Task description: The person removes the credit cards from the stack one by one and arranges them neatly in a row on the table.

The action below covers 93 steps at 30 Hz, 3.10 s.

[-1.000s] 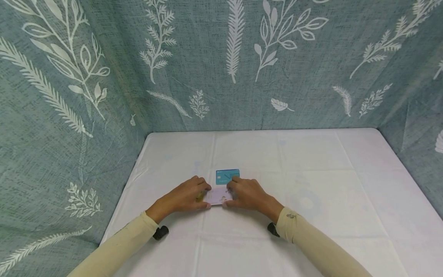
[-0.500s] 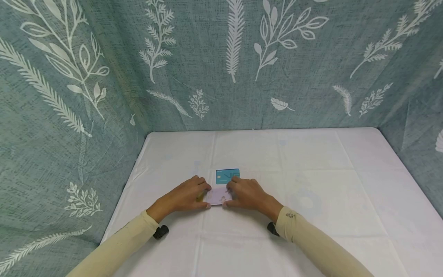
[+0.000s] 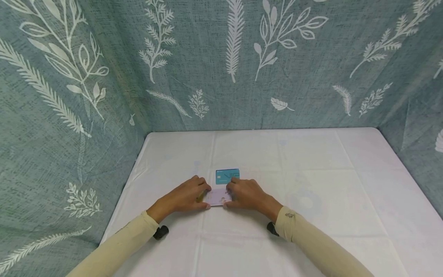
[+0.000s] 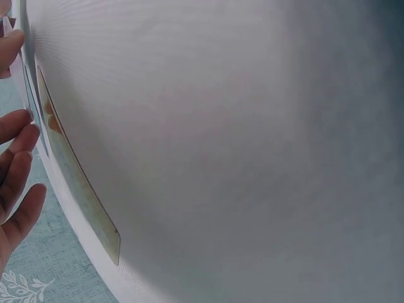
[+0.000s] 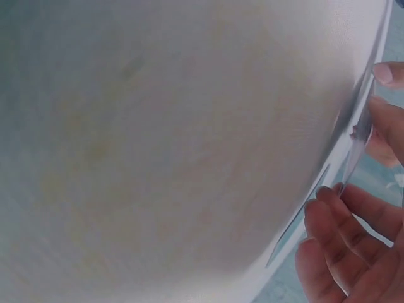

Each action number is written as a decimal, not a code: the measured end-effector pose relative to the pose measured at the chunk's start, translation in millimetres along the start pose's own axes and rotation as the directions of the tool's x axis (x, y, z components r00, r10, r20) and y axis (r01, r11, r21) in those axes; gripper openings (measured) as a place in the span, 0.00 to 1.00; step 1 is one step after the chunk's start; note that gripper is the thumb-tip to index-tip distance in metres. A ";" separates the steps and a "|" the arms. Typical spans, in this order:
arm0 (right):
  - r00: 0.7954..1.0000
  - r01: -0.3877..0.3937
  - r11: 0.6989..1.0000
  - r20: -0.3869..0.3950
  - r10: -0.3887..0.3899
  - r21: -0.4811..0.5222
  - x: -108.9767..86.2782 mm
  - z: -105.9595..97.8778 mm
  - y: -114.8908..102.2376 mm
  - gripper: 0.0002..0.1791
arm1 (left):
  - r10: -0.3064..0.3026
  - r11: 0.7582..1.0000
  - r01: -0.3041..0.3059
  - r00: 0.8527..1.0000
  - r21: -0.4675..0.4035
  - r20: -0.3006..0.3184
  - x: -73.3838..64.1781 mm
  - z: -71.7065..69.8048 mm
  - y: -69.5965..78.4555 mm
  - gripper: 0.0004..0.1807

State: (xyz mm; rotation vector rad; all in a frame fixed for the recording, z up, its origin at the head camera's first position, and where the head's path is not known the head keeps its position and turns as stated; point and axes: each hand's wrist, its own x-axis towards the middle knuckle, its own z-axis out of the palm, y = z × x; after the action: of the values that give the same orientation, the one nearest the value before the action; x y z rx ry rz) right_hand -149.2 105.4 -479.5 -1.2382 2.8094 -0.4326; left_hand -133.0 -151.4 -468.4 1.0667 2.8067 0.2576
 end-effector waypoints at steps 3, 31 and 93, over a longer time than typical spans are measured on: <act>1.000 -0.005 1.000 0.009 0.005 -0.002 0.2 0.6 0.5 0.30 | 0.002 1.000 -0.002 1.000 0.000 -0.006 0.5 0.0 0.0 0.28; 0.998 -0.024 0.999 0.049 0.026 -0.034 2.7 1.6 -1.8 0.31 | -0.015 1.000 0.015 1.000 0.006 -0.010 -2.1 -1.2 2.5 0.28; 0.998 0.008 0.998 0.067 -0.004 -0.057 3.6 -1.5 -7.0 0.29 | -0.006 0.999 0.006 1.000 0.034 -0.007 -1.2 -1.1 1.4 0.29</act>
State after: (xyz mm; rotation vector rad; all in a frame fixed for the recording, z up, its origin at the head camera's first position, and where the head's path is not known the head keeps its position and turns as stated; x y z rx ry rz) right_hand -146.8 98.7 -476.0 -1.2470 2.7812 -0.3068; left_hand -131.4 -151.2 -466.9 1.0659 2.8299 0.2136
